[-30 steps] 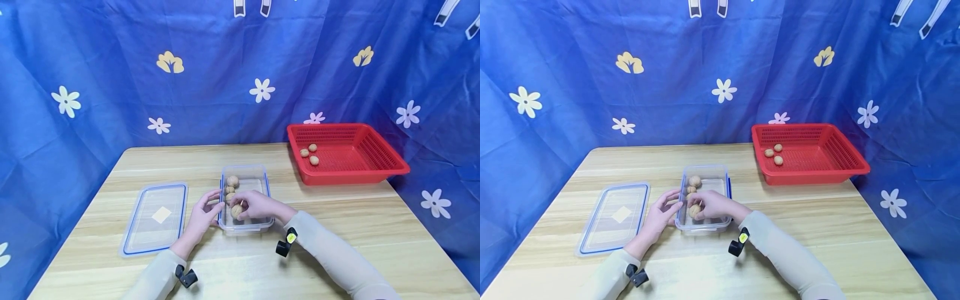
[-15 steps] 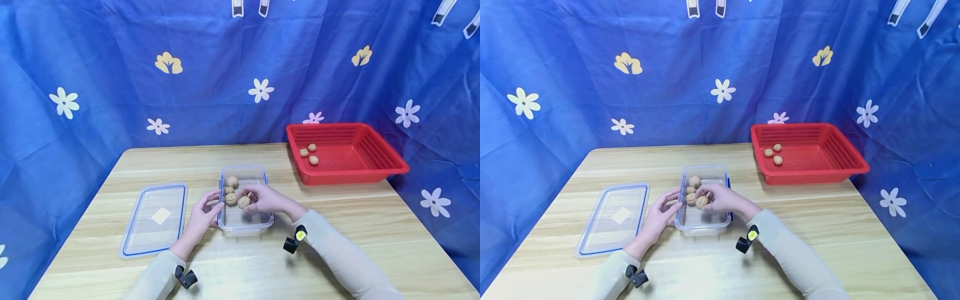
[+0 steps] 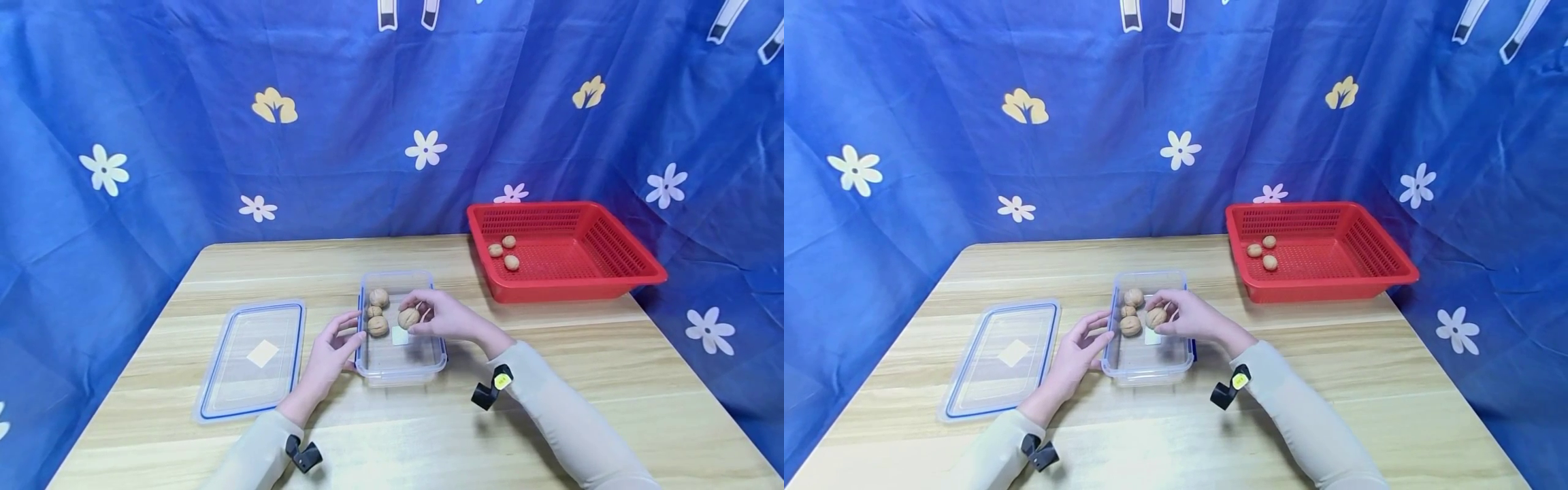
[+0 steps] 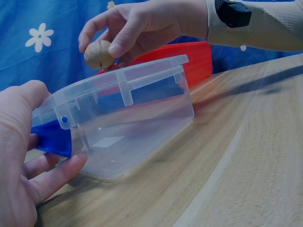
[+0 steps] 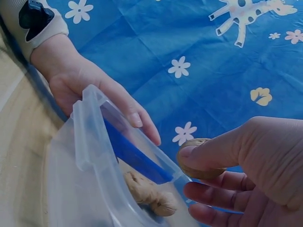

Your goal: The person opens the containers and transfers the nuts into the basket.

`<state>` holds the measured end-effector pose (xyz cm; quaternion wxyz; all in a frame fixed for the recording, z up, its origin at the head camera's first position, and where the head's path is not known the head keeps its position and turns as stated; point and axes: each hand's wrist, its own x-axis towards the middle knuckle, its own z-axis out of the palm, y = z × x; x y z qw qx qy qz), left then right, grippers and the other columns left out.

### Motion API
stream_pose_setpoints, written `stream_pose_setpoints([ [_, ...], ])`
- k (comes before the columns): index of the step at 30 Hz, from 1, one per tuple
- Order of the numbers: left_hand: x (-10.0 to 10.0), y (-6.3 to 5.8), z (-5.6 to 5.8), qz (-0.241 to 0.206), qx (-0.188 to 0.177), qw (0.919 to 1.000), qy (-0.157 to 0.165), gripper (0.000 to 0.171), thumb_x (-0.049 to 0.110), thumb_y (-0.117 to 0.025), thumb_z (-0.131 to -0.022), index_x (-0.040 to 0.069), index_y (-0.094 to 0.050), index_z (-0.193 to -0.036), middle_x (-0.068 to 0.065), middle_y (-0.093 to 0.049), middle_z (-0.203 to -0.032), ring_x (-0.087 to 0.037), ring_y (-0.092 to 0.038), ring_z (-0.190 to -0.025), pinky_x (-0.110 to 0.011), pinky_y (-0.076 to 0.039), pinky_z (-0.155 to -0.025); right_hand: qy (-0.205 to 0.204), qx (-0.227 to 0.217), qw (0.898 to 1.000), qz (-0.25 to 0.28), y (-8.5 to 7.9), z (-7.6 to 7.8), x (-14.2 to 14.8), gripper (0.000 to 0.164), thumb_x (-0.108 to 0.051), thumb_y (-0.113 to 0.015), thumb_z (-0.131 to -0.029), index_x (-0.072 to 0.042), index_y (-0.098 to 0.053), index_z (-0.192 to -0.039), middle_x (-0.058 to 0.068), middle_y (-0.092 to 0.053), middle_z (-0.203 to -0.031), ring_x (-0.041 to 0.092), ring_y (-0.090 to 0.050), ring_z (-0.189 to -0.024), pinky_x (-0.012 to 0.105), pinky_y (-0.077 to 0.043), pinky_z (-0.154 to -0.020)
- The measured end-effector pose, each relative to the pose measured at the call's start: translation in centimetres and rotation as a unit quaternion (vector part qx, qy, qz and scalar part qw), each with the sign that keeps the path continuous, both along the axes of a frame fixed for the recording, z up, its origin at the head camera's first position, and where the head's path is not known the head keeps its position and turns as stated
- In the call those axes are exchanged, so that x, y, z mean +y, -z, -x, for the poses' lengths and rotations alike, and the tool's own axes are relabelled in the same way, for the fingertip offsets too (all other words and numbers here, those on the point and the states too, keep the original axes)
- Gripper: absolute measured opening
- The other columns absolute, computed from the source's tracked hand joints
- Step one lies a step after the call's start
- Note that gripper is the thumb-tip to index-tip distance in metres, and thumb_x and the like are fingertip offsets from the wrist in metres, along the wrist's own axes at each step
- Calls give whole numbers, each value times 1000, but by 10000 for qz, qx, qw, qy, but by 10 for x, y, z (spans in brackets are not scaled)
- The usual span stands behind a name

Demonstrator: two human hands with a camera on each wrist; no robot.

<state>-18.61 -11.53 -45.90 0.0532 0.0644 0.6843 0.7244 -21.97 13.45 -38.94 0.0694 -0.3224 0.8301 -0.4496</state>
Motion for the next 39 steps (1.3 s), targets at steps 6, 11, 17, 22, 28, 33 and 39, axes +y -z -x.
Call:
stream_pose_setpoints([
  [6,0,0,-1,-40,9,10000,19,46,15,-64,-89,14,-49,-132,-13,-47,-131,-35,-50,-111,-43,-57,-53,120,47,9999,107,-2,2,8,35,-3,-73,-76,-5,-62,-109,3,-61,-90,15,-57,-78,29,-53,-69],
  [11,1,0,0,11,7,10000,-28,45,16,-65,-88,16,-50,-130,-12,-48,-129,-34,-52,-110,-40,-57,-53,257,56,9993,253,-4,3,16,36,-4,-74,-76,-4,-62,-110,7,-62,-90,18,-56,-78,31,-52,-67],
  [17,1,1,0,13,67,10000,-50,45,17,-66,-87,16,-51,-129,-12,-49,-127,-34,-53,-108,-40,-57,-52,450,-45,9983,369,-8,4,23,34,-2,-73,-76,-5,-62,-107,6,-62,-86,18,-57,-76,30,-53,-67],
  [22,1,0,-2,38,40,10000,-68,46,17,-66,-87,15,-51,-130,-11,-50,-127,-33,-54,-107,-40,-57,-53,590,-85,9969,516,-13,2,32,34,-1,-73,-76,-5,-61,-108,4,-64,-87,18,-60,-78,32,-53,-70],
  [28,1,0,-2,45,45,10000,-68,45,16,-66,-87,16,-51,-130,-13,-49,-128,-35,-53,-108,-41,-57,-53,829,-98,9947,602,-14,4,43,37,-1,-74,-76,-3,-61,-110,10,-64,-95,24,-61,-85,39,-53,-76],
  [33,2,-6,-6,30,16,10000,-6,48,13,-65,-88,11,-48,-132,-15,-47,-129,-38,-51,-110,-43,-57,-55,996,-32,9932,604,-37,-11,47,35,4,-71,-77,3,-59,-110,16,-62,-100,31,-61,-87,44,-52,-77],
  [39,1,-1,-2,18,-80,10000,3,46,14,-64,-88,14,-49,-131,-13,-47,-130,-36,-51,-112,-41,-57,-57,1196,144,9904,680,-48,-16,59,36,6,-72,-76,6,-58,-110,18,-62,-95,32,-60,-86,39,-54,-74],
])
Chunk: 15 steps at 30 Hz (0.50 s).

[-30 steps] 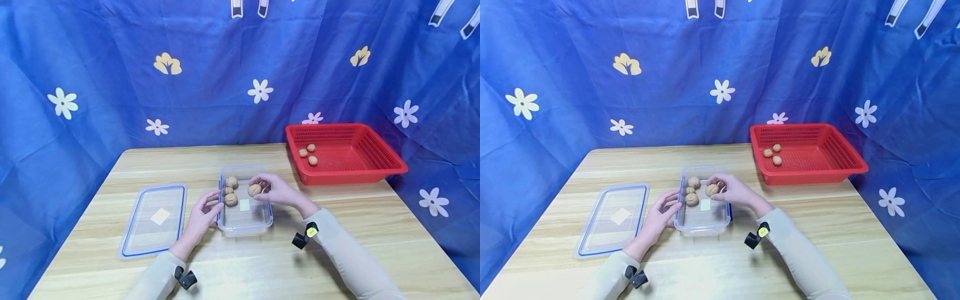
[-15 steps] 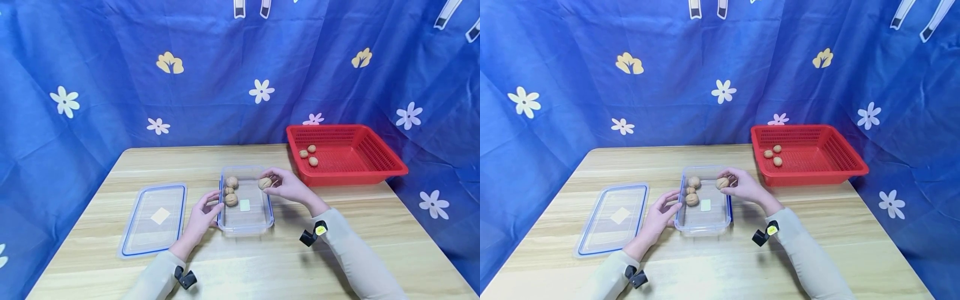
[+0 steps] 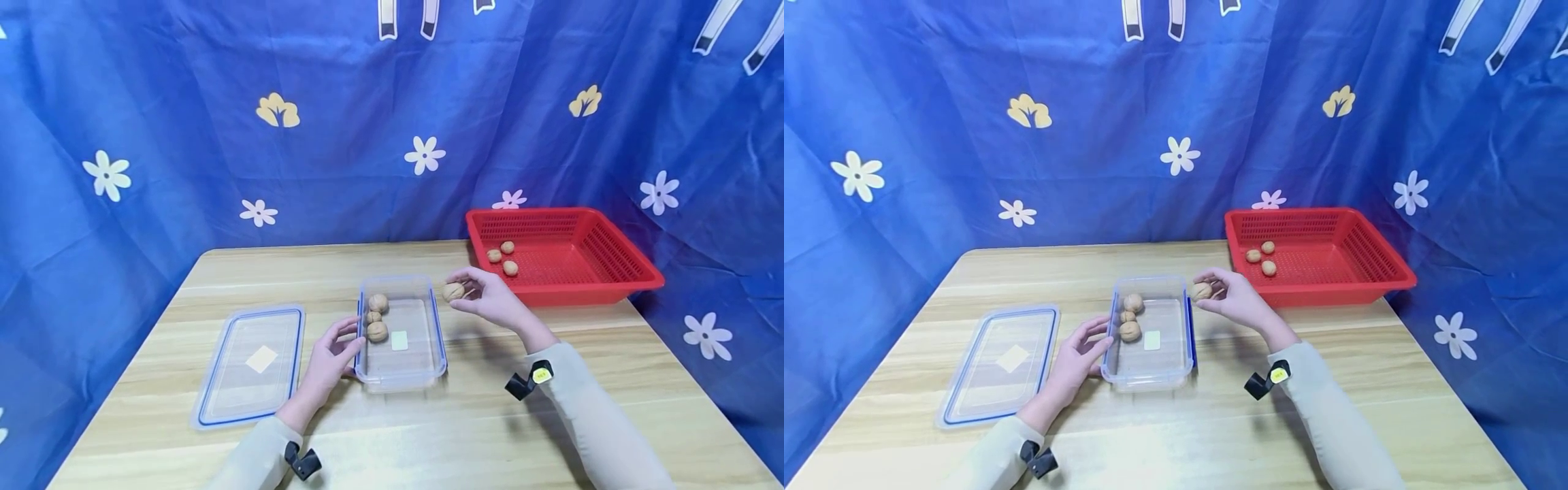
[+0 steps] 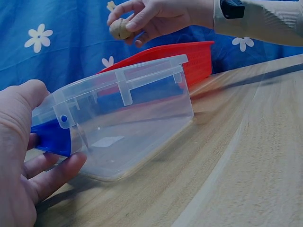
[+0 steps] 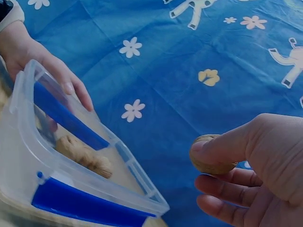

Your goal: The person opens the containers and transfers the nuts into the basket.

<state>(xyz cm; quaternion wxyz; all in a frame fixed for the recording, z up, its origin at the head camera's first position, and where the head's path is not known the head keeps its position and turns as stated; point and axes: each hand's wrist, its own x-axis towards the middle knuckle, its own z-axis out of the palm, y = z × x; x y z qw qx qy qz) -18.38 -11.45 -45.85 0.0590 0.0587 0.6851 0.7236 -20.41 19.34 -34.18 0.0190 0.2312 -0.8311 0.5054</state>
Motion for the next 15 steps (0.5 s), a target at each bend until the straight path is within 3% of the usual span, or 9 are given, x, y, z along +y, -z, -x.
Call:
stream_pose_setpoints([
  [8,1,-8,-3,-180,-58,9997,122,47,9,-62,-89,8,-46,-133,-20,-43,-132,-43,-47,-114,-39,-57,-56,412,185,9989,-82,-4,3,20,38,4,-72,-76,5,-58,-112,19,-62,-100,32,-60,-88,45,-51,-81],
  [15,1,1,0,-91,-2,10000,36,44,14,-64,-89,14,-50,-130,-15,-46,-130,-39,-50,-112,-38,-57,-55,820,233,9964,-17,-5,8,39,38,4,-71,-76,7,-57,-111,20,-61,-97,30,-58,-84,28,-51,-72],
])
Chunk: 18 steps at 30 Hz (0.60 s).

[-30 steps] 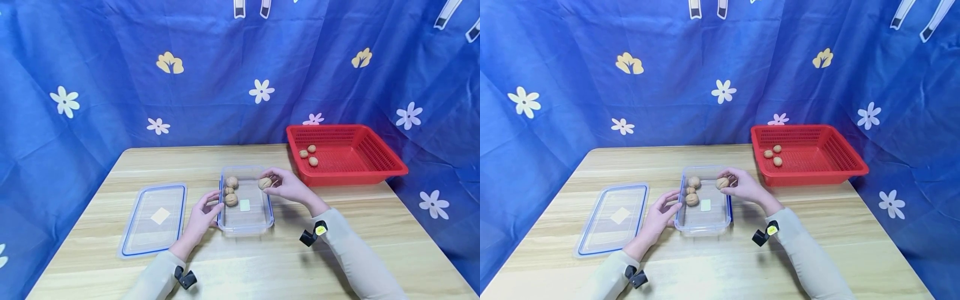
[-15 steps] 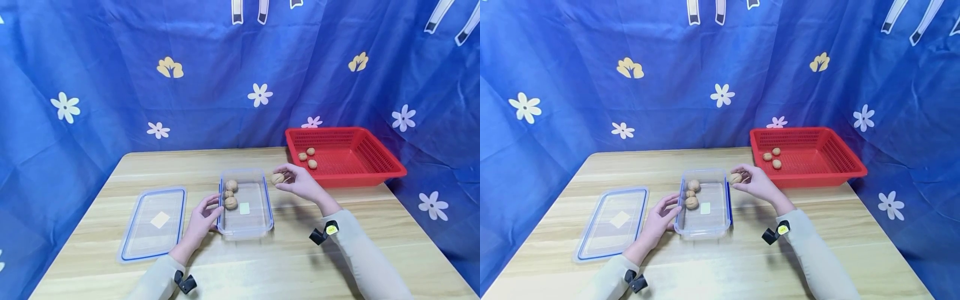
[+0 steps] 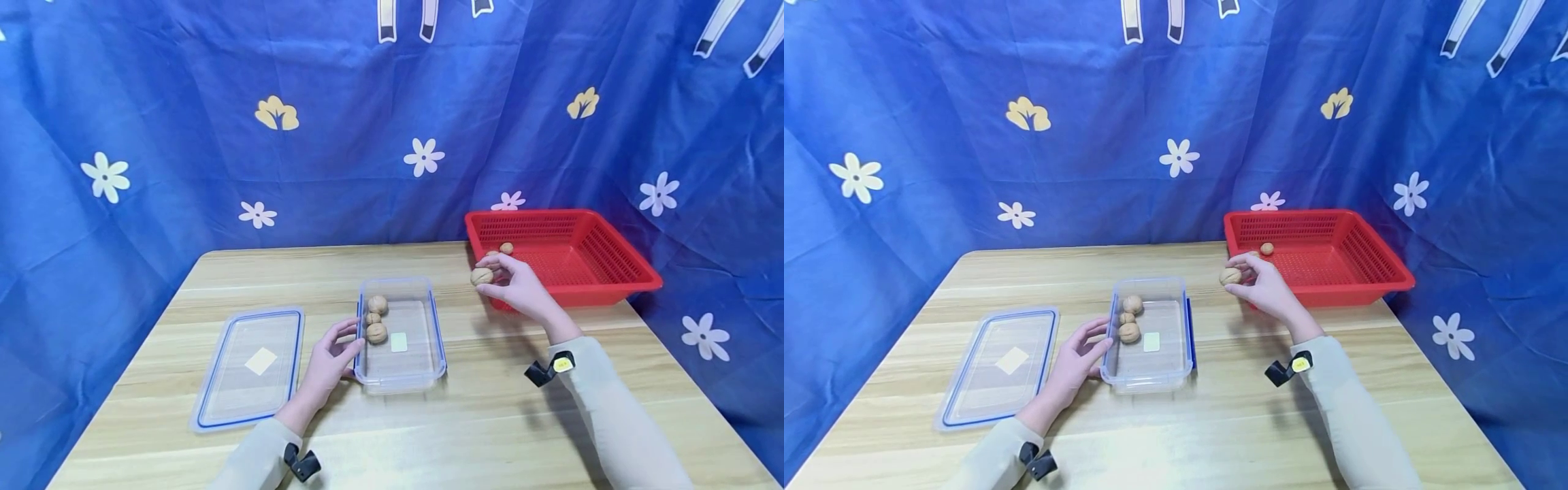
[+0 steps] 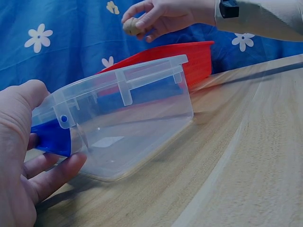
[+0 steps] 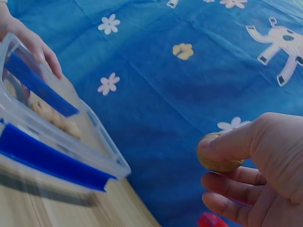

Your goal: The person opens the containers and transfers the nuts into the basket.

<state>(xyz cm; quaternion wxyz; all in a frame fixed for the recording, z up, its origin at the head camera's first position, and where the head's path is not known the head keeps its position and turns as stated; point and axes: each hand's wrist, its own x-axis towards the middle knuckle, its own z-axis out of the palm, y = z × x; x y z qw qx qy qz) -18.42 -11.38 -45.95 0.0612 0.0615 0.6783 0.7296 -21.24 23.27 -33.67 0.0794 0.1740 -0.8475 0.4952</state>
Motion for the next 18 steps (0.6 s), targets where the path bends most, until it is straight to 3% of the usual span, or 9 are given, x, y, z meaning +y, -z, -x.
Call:
stream_pose_setpoints([
  [8,0,-1,0,-53,-36,10000,20,44,12,-63,-89,13,-49,-131,-16,-45,-131,-40,-49,-113,-39,-57,-56,485,-21,9988,-16,8,13,25,38,-1,-71,-79,6,-57,-113,22,-61,-109,21,-58,-83,22,-50,-70],
  [14,-1,-4,0,-50,-104,9999,65,46,8,-61,-90,11,-47,-133,-17,-44,-132,-42,-48,-114,-41,-57,-56,802,-164,9966,108,27,33,52,42,-12,-75,-79,0,-57,-115,17,-61,-107,18,-56,-83,16,-49,-68],
  [18,0,-2,1,68,-66,10000,0,45,12,-63,-89,14,-49,-131,-13,-46,-130,-37,-51,-112,-41,-57,-56,939,-125,9955,80,32,39,62,43,-14,-75,-79,1,-57,-115,17,-60,-106,18,-55,-82,16,-49,-68],
])
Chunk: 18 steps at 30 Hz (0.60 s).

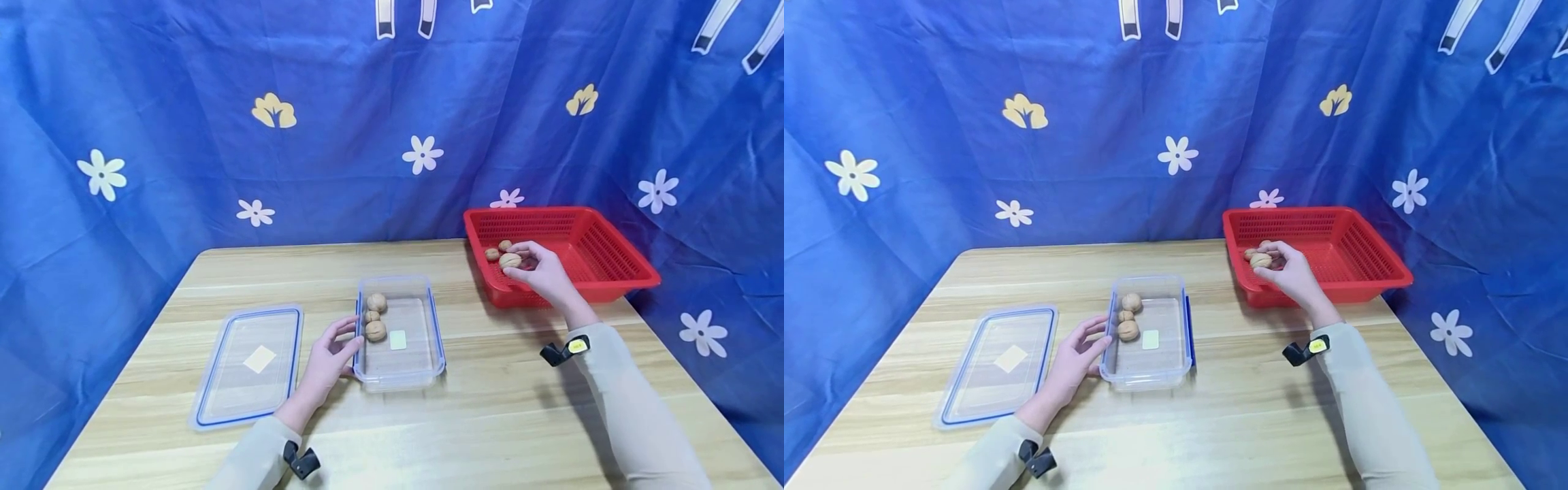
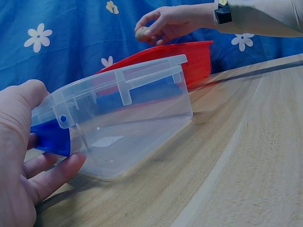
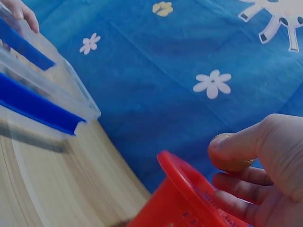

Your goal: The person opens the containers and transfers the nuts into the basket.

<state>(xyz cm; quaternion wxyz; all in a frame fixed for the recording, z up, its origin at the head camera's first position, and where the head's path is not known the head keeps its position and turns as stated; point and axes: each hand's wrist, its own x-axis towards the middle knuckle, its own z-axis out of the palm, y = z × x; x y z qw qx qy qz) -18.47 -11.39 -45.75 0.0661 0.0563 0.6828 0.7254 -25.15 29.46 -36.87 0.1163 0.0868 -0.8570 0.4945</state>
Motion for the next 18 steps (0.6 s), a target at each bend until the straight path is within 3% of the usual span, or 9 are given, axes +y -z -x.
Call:
stream_pose_setpoints([
  [6,0,4,1,159,211,9996,-75,45,16,-64,-89,14,-49,-131,-13,-48,-129,-35,-53,-109,-40,-57,-55,225,-116,9996,-136,6,7,10,40,-12,-74,-79,-1,-57,-113,17,-60,-105,21,-55,-84,16,-48,-67],
  [11,0,1,1,158,153,9997,-83,45,16,-64,-88,15,-50,-131,-12,-48,-129,-34,-53,-110,-37,-57,-55,343,-268,9980,-449,9,12,19,38,-12,-73,-81,-2,-57,-114,17,-59,-107,26,-53,-89,19,-47,-70],
  [18,2,-14,-6,55,10,10000,34,47,10,-62,-90,8,-46,-134,-18,-45,-132,-38,-50,-112,-37,-57,-56,477,-490,9951,-715,12,15,24,36,-10,-71,-82,-2,-56,-114,19,-57,-107,29,-53,-92,28,-48,-72],
])
